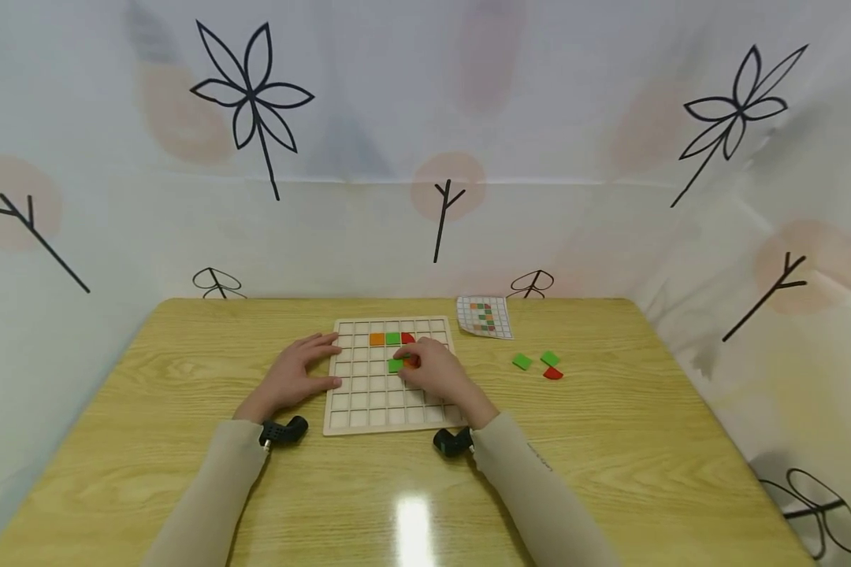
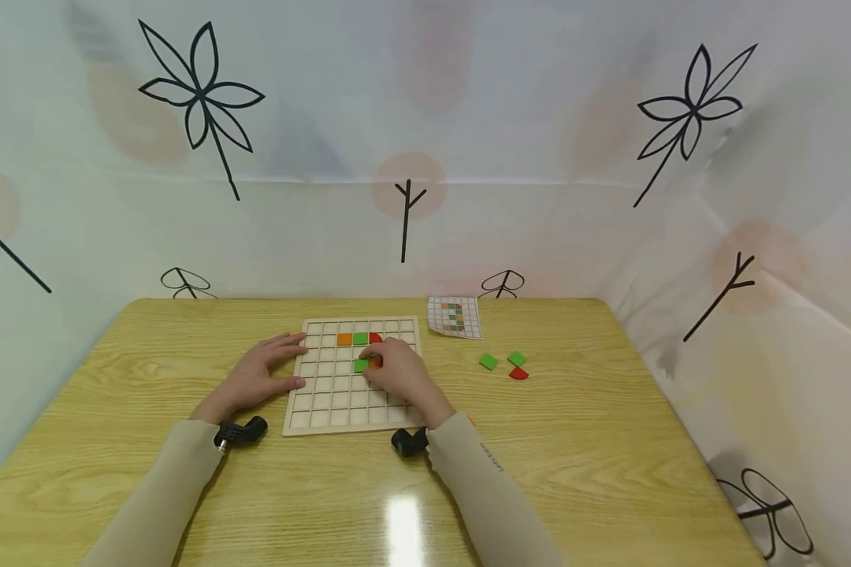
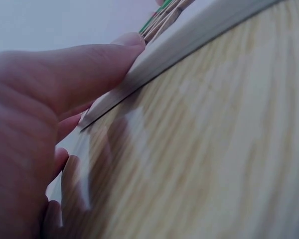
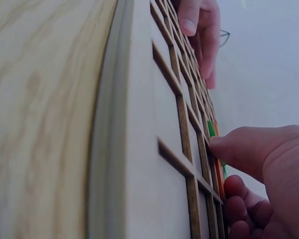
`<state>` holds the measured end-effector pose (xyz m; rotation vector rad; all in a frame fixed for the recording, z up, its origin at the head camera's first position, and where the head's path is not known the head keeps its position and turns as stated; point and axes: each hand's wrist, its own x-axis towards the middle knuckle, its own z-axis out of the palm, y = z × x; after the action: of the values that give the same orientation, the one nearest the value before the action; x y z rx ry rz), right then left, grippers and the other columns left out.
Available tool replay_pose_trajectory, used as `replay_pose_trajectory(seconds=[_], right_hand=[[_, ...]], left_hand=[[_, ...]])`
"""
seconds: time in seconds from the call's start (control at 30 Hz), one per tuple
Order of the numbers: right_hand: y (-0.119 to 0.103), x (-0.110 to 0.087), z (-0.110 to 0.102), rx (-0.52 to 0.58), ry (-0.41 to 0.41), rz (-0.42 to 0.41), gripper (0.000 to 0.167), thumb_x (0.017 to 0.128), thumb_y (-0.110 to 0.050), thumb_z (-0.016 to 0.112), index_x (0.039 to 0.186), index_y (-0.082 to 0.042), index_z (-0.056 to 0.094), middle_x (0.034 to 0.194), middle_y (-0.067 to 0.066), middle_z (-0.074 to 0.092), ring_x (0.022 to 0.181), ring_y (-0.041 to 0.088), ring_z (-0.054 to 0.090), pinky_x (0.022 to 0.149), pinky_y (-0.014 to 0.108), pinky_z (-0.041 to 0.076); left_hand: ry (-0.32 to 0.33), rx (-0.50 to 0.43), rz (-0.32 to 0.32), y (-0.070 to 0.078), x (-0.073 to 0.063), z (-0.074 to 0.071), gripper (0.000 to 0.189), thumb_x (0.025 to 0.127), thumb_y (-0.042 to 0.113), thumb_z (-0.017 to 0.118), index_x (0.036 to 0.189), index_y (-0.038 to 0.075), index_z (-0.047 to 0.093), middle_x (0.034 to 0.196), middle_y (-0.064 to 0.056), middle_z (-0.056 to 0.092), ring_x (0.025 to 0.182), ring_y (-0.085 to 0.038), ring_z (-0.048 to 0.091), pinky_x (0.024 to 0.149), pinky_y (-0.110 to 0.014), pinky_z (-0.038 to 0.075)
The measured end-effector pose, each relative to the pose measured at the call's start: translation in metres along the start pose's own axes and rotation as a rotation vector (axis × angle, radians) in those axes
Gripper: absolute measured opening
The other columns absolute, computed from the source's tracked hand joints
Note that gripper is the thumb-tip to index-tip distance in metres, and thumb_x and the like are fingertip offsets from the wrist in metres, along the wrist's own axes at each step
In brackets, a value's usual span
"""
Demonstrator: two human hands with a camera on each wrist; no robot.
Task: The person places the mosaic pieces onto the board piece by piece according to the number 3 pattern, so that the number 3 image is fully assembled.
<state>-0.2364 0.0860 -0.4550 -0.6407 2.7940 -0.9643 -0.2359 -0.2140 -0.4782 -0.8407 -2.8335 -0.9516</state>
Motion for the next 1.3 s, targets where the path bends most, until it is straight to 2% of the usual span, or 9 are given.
replay_pose_trajectory(seconds=[0.57,0.77,1.03,1.3], right_hand=[[0.0025,0.003,0.0011,0.054,-0.022,0.009,0.025,0.093,-0.018,0.073,0.118,-0.016,0.074,0.086,-0.001,0.055,0.077,0.017,0.049,0.067,0.03,0.042],[0.001,0.002,0.0003,0.076,-0.026,0.018,0.026,0.092,-0.018,0.074,0.118,-0.016,0.074,0.085,0.0,0.055,0.076,0.017,0.047,0.065,0.03,0.041],[0.001,-0.0004,0.0004,0.093,-0.012,0.012,0.034,0.092,-0.018,0.074,0.125,-0.015,0.071,0.084,-0.002,0.054,0.074,0.017,0.045,0.062,0.029,0.038],[0.0064,-0.0013,-0.0046,0.152,-0.009,-0.011,0.035,0.091,-0.015,0.074,0.127,-0.013,0.07,0.089,-0.002,0.06,0.078,0.016,0.051,0.068,0.029,0.045]], left_hand=[[0.006,-0.005,0.002,-0.0029,0.0005,0.0011,0.061,0.087,0.04,0.076,0.138,0.009,0.061,0.155,-0.008,0.041,0.145,-0.038,0.028,0.114,-0.062,0.021],[0.006,-0.008,0.0,-0.0037,0.0003,0.0015,0.061,0.087,0.04,0.076,0.137,0.009,0.061,0.155,-0.008,0.042,0.145,-0.037,0.028,0.114,-0.062,0.021],[0.002,0.004,-0.002,-0.0019,-0.0002,0.0007,0.061,0.087,0.039,0.076,0.137,0.009,0.061,0.155,-0.009,0.041,0.145,-0.037,0.028,0.114,-0.061,0.021],[-0.001,0.0,-0.007,0.0007,-0.0002,-0.001,0.061,0.087,0.039,0.076,0.137,0.007,0.061,0.155,-0.01,0.041,0.145,-0.038,0.027,0.114,-0.061,0.02]])
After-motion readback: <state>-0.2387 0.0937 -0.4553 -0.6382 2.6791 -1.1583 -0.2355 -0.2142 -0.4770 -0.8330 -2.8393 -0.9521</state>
